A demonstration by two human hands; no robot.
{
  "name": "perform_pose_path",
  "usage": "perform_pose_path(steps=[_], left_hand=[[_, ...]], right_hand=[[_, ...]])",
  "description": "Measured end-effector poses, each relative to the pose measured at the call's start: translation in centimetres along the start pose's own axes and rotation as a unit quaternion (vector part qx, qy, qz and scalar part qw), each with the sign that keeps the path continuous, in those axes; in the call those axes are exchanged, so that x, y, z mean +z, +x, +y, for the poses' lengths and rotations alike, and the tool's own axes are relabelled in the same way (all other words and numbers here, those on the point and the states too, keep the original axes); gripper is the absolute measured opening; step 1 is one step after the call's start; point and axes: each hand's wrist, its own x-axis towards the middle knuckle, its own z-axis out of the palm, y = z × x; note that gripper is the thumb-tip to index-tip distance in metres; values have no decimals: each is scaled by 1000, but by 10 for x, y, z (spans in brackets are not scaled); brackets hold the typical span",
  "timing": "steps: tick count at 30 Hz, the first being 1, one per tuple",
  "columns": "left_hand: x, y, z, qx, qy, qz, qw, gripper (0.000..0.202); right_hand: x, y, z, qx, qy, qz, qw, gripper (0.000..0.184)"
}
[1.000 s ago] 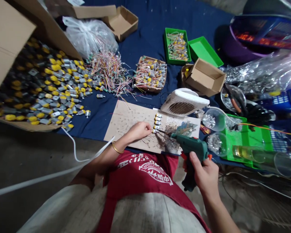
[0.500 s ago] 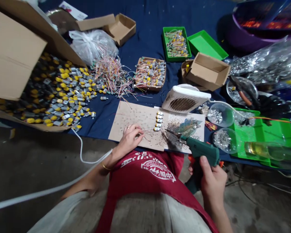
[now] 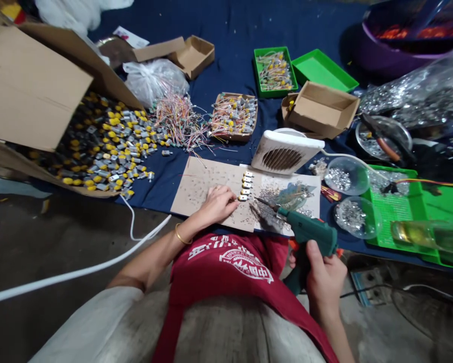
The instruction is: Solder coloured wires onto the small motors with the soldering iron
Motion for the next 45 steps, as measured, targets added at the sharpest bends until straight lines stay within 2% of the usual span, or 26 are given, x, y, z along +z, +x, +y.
perform_pose_path(steps=[3,6,9,12,17,23,35,45], left_hand=[[3,3,6,-21,3,-19,1000,15],[8,2,4,-28,-10,-9,1000,14],[14,0,0,-11,-6,9,1000,13],[21,1,-3,3,-14,29,999,14],[23,5,-7,-10,-60,30,998,12],[21,12,-8,-24,-77,10,997,11],[14,15,-3,-25,-74,-15,997,13],[15,16,-3,-31,-78,-14,996,14]], right_hand=[[5,1,-5,-28,-22,-10,999,63],[9,1,-10,-83,-82,-18,993,66],[12,2,-8,-164,-161,0,973,66],[15,2,0,-209,-206,-18,956,62],[20,-1,10,-238,-226,-45,944,55],[26,-3,6,-255,-242,-44,935,48],[20,0,17,-273,-273,-51,921,47],[26,-1,7,-291,-281,-59,912,48]])
